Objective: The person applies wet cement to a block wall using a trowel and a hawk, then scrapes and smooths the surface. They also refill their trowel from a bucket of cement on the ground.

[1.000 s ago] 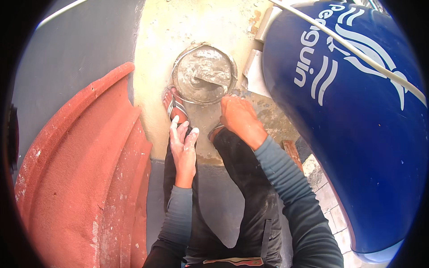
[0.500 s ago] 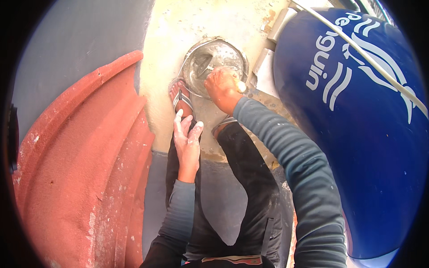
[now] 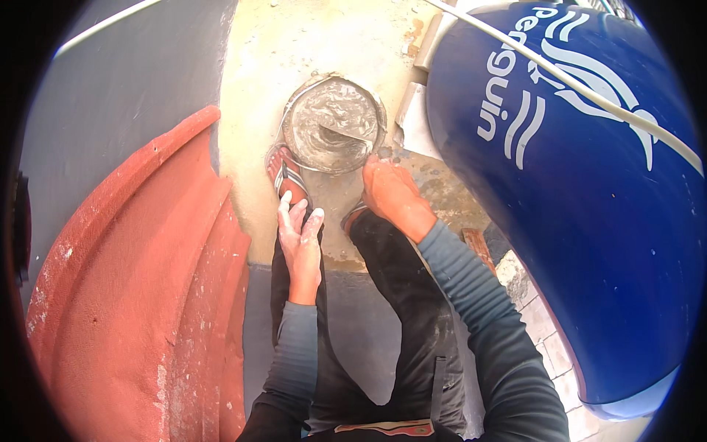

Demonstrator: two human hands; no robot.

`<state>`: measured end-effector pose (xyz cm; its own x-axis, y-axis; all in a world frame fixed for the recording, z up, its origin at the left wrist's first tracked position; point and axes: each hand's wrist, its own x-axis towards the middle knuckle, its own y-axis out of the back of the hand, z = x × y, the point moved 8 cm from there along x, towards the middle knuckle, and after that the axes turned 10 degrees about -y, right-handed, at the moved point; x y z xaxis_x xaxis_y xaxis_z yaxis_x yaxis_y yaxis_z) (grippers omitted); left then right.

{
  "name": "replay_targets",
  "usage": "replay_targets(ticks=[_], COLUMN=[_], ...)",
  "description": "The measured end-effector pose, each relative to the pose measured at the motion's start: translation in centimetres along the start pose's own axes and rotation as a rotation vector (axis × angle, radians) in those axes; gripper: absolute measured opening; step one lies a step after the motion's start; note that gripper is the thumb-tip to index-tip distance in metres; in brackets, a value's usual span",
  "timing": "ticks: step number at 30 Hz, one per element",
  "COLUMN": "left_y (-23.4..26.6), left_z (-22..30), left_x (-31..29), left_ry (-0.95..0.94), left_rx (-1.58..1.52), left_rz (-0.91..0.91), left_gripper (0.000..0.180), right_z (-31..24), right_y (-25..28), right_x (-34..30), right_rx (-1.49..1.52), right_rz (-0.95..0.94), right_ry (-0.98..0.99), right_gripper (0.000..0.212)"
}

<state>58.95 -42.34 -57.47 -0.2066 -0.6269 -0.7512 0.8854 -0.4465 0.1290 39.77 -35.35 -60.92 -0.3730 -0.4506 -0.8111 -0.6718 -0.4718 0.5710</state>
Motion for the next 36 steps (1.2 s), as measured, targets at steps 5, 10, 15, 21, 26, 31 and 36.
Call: replay_targets(ticks=[5,10,15,21,26,31,36], left_y=[-0.3,-0.4,-0.5,-1.3,-1.2,-1.3,-1.2], left_z=[0.2,0.5,0.4,0.4,0.4,0.0,0.7], left_x=[0.1,0.3,0.1,0.1,0.0,0.2,0.3], left_ry=[-0.014,-0.006,-0.011,-0.019,-0.01,-0.024,-0.044], left_rx=[0.002,-0.011,-0.027,0.006,0.032,0.064,0.112], left_rz=[-0.022,-0.029,-0.027,-0.05,-0.033,-0.038,-0.024], left_gripper=[0.074,0.074,0.074,0.074,0.073,0.074,0.073], right_z=[3.2,4.7,3.0,5.4,6.6,6.8,6.0], right_y=[2.1,-9.9,-10.9,-11.6,-10.5,-9.9,-7.5], right_x=[-0.2,5.0,8.2,5.8,0.9,1.9,0.4], right_rx=[0.026,0.067,0.774,1.124,1.15,1.213,1.225], right_rz=[0.175,0.246,-0.143,-0.412,-0.354,-0.289,-0.316], right_ry=[-0.077,0.182,-0.125,-0.243,-0.117,-0.083,-0.019], right_gripper=[0.029,0.035,0.038,0.033,0.032,0.034,0.035])
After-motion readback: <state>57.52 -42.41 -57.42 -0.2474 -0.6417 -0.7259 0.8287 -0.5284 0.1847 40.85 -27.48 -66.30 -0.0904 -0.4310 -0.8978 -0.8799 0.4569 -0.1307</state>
